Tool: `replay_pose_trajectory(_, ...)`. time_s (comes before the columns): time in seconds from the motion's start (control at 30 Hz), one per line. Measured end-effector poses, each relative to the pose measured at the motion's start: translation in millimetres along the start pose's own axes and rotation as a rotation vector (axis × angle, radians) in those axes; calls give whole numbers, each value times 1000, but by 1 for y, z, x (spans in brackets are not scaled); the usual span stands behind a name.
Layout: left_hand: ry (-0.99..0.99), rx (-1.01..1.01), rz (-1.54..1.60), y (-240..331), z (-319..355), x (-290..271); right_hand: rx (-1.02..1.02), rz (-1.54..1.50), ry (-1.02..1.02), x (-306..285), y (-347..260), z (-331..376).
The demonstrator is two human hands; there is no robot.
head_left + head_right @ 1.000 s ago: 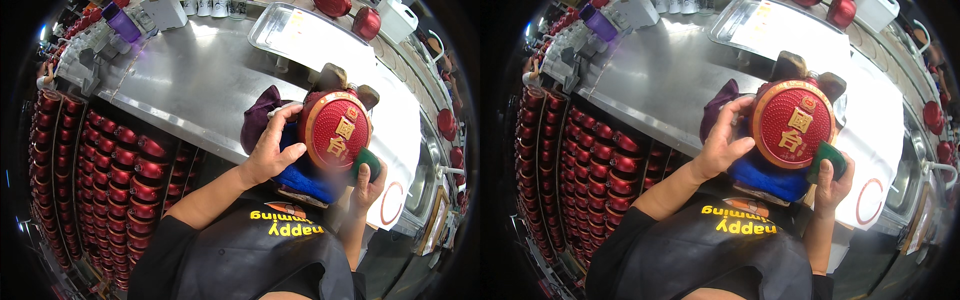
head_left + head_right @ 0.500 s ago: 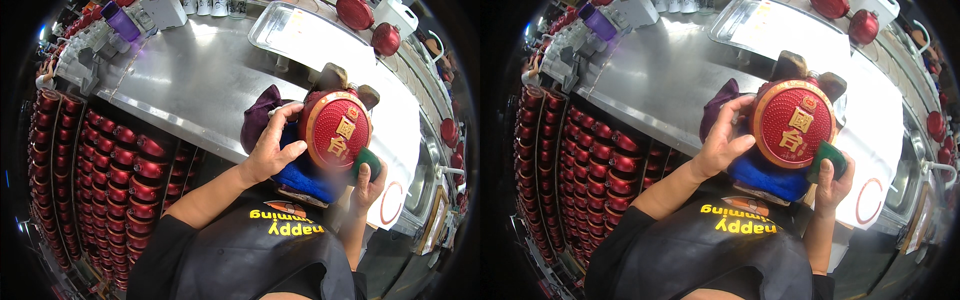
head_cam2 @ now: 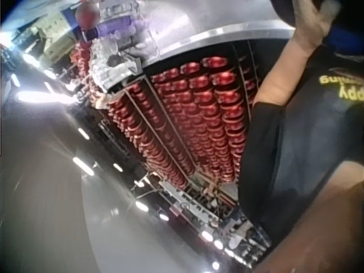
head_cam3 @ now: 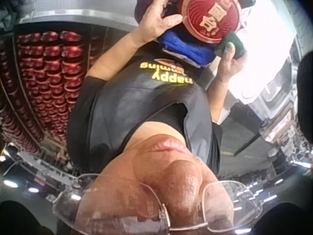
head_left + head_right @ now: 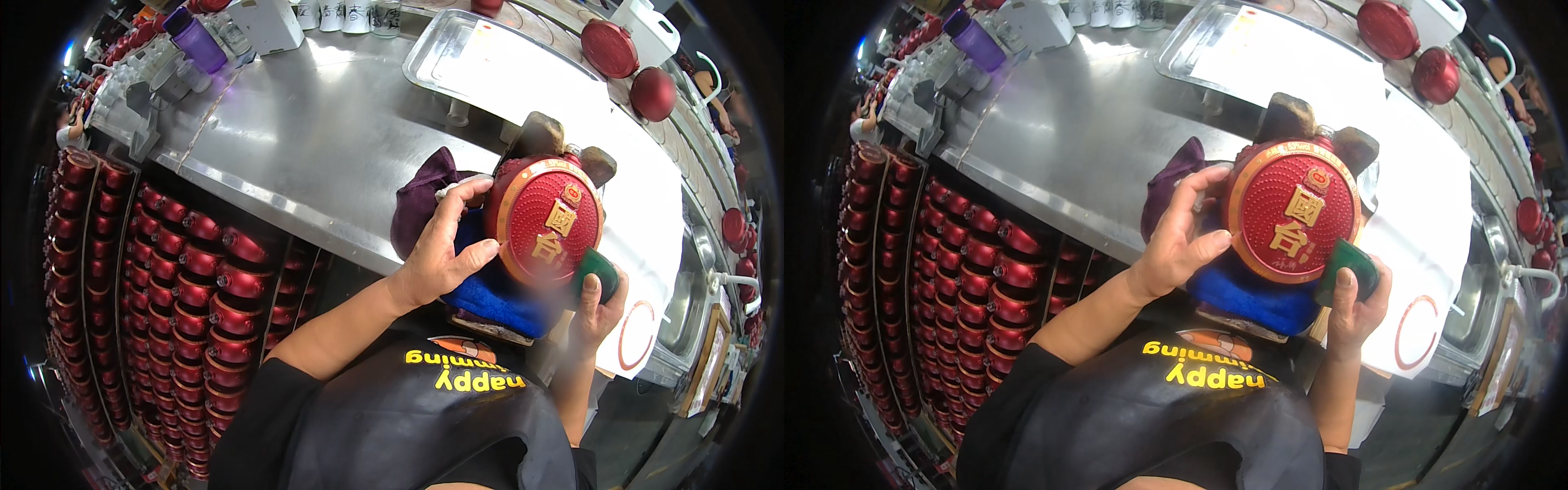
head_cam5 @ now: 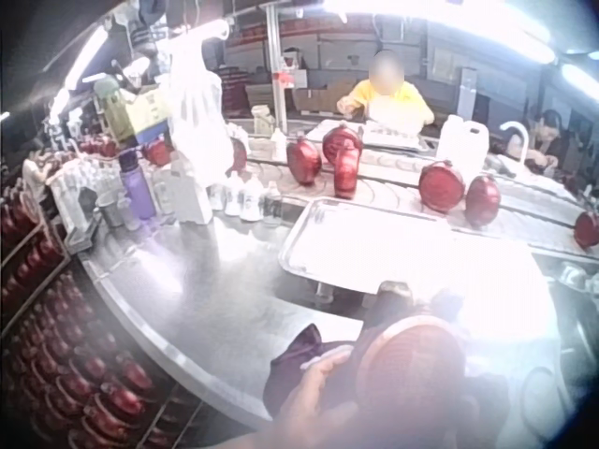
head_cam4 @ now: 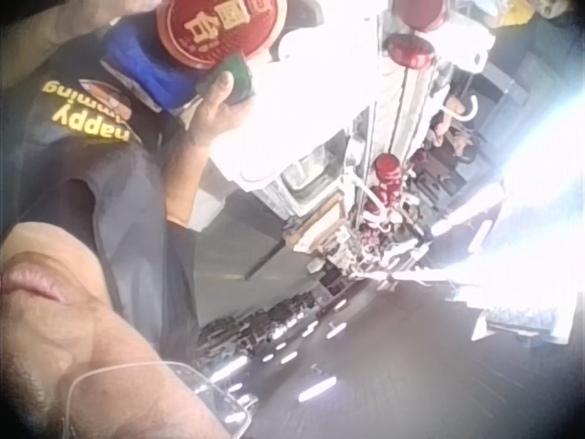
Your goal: The person picks up a red container from a rack, places it on a workbench, and applies a gold sticker to its surface. They smooth the sticker with fingers and a green tool, then wipe the container with a cloth. The process repeats with another container.
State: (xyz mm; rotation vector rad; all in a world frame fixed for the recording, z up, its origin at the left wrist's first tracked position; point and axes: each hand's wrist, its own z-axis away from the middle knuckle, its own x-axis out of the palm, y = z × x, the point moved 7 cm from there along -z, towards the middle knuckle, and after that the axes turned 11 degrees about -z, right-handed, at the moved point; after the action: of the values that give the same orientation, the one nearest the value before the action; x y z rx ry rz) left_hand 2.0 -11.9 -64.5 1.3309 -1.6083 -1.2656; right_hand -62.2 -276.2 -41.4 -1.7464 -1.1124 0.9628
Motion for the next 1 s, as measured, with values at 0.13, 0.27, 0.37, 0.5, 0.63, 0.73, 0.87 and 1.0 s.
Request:
replay_pose_trajectory(0.13, 110, 61, -88, 9, 5, -3, 24, -30, 5, 0, 1, 0)
replay_pose_trajectory(0.27, 111, 236, -504, 32, 14, -5, 6, -44, -4, 1, 1, 0)
replay_pose_trajectory(0.37, 99, 257, -613, 39, 12, -1, -2, -29, -5, 1, 1, 1)
replay_pose_trajectory(0.5, 187, 336, -620, 48, 8, -1, 6, -41, -9, 0, 3, 1)
replay_pose_trajectory(0.63, 186, 334, -587, 47, 8, 0, 31, -85, -3, -1, 5, 2)
replay_pose_trajectory(0.73, 184, 318, -565, 45, 8, 1, 24, -78, 3, -1, 7, 2)
replay_pose_trajectory(0.87, 147, 281, -553, 42, 9, 2, 16, -65, -5, -2, 8, 3)
replay_pose_trajectory(1.0, 136, 197, -510, 37, 11, 1, 18, -57, 4, -3, 11, 3)
